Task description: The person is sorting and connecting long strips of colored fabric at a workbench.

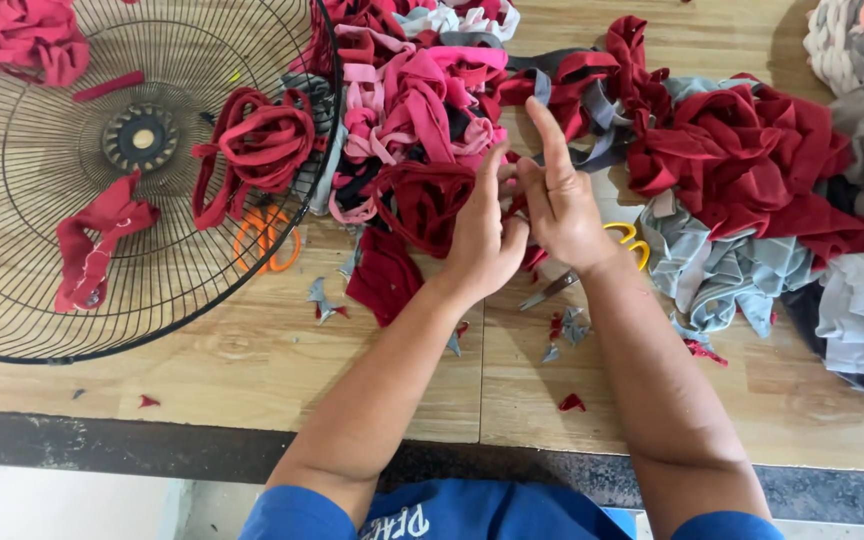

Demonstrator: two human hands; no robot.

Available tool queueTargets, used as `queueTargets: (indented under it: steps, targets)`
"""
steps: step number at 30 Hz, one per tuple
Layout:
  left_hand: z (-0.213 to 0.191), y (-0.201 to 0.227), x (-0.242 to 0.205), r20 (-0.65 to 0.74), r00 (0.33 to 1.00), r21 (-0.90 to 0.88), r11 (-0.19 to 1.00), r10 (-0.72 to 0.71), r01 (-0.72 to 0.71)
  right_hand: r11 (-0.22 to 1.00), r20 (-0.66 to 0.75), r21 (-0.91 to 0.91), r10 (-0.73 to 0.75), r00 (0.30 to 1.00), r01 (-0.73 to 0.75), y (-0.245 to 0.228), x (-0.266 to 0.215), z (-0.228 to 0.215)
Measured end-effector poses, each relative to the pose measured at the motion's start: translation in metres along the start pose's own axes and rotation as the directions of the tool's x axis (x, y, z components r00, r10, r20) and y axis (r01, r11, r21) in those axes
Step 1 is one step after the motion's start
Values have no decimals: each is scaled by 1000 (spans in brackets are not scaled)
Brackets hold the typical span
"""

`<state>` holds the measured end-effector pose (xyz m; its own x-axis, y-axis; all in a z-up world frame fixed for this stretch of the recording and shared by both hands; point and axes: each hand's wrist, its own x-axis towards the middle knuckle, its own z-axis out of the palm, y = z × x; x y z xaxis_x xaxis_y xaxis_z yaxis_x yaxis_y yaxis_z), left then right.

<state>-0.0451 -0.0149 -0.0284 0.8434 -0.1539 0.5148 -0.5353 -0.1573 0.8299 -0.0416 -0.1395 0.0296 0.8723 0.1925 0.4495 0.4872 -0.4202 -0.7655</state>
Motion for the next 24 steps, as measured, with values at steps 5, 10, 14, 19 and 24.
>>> queueTargets:
  steps: [5, 10, 14, 19, 24]
  targets:
    - [-19, 24, 11, 106, 990, 379, 924, -97, 50, 975, -59, -223, -23, 998, 9, 25, -1, -8]
    - [-9, 21, 5, 191, 981, 418, 901, 34, -112, 983, -143, -181, 16, 990, -42, 37, 3, -16]
    - [-3, 31, -1, 295, 929, 78, 975, -223, 209, 998, -159, -25, 45, 986, -49, 50, 8, -31]
    - [-6, 44, -1, 295, 951, -27, 994, -93, 105, 999, -178, 52, 0, 984, 9, 94, 25, -49]
    - [-18, 66, 5, 452, 879, -174, 951, -153, 255, 990, -244, -57, 114, 963, -132, 114, 45, -81]
